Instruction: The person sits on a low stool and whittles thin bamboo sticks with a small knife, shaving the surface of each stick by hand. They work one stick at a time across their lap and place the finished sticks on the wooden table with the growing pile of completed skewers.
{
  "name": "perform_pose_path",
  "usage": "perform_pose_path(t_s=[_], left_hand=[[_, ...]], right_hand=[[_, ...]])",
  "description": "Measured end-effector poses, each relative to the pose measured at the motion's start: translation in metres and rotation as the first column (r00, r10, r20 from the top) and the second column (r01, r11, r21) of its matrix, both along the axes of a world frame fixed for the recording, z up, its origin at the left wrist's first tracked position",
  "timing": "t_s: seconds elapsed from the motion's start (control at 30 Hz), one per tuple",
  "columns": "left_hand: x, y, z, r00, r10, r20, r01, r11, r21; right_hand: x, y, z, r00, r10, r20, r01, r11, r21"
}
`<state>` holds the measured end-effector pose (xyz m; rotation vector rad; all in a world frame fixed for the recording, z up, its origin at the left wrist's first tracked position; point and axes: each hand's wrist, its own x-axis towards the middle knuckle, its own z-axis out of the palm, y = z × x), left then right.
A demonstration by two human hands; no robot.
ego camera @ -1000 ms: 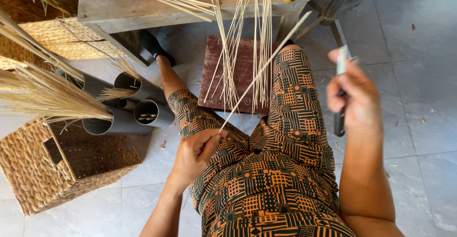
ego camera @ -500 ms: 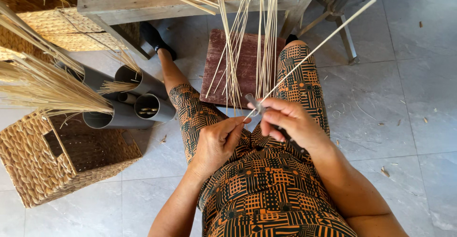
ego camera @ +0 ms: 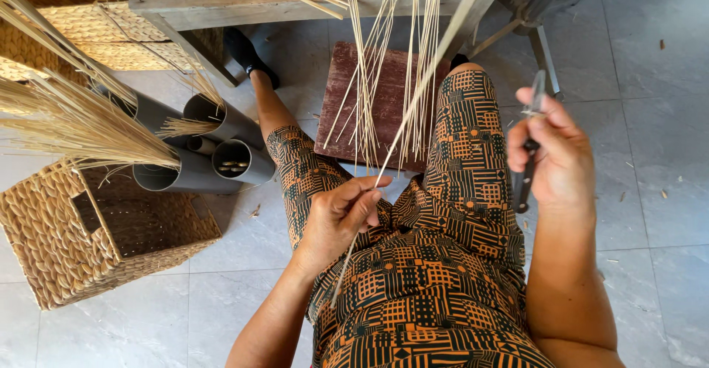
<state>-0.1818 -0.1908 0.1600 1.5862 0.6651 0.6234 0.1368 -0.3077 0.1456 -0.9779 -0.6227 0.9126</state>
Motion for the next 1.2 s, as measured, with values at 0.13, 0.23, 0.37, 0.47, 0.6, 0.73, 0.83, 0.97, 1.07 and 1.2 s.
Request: perform_pose_path(t_s=[0.13,0.23,0.37,0.47,0.6,0.73,0.83,0.97,1.07,1.2], left_hand=[[0.008,-0.002,-0.006,0.997,-0.017,0.07,0.026,0.992,-0.123],[0.01,0.0,-0.01,0.993,-0.044,0.105,0.057,0.991,-0.124],[0.01,0.002,-0.016,0.973,-0.125,0.195,0.172,0.954,-0.247],[0.012,0.001,-0.02,0.936,-0.187,0.298,0.292,0.885,-0.364],[0.017,-0.002,-0.019,0.896,-0.24,0.373,0.394,0.817,-0.42],[0.015,-0.001,-0.017,0.86,-0.275,0.43,0.457,0.789,-0.411],[0.013,-0.003,-0.017,0.838,-0.275,0.472,0.499,0.737,-0.455],[0.015,-0.006,-0.022,0.808,-0.274,0.521,0.546,0.68,-0.489],[0.019,-0.008,-0.026,0.837,-0.26,0.481,0.498,0.727,-0.473],[0.022,-0.01,-0.027,0.927,-0.195,0.319,0.297,0.903,-0.312]], right_hand=[[-0.011,0.003,-0.005,0.977,-0.066,0.204,0.086,0.992,-0.089],[-0.01,0.005,-0.002,0.968,-0.068,0.241,0.098,0.989,-0.113],[-0.012,0.001,0.007,0.978,-0.026,0.207,0.058,0.987,-0.151],[-0.027,-0.001,0.014,0.967,0.241,0.081,-0.236,0.97,-0.065],[-0.063,0.009,0.013,0.737,0.606,-0.298,-0.612,0.786,0.085],[-0.087,0.016,0.005,0.448,0.726,-0.521,-0.648,0.666,0.371],[-0.091,0.017,-0.001,0.38,0.762,-0.524,-0.648,0.623,0.438],[-0.092,0.015,-0.007,0.401,0.766,-0.502,-0.658,0.622,0.425],[-0.094,0.016,-0.006,0.532,0.711,-0.46,-0.652,0.691,0.314],[-0.099,0.018,0.002,0.714,0.628,-0.31,-0.601,0.777,0.189]])
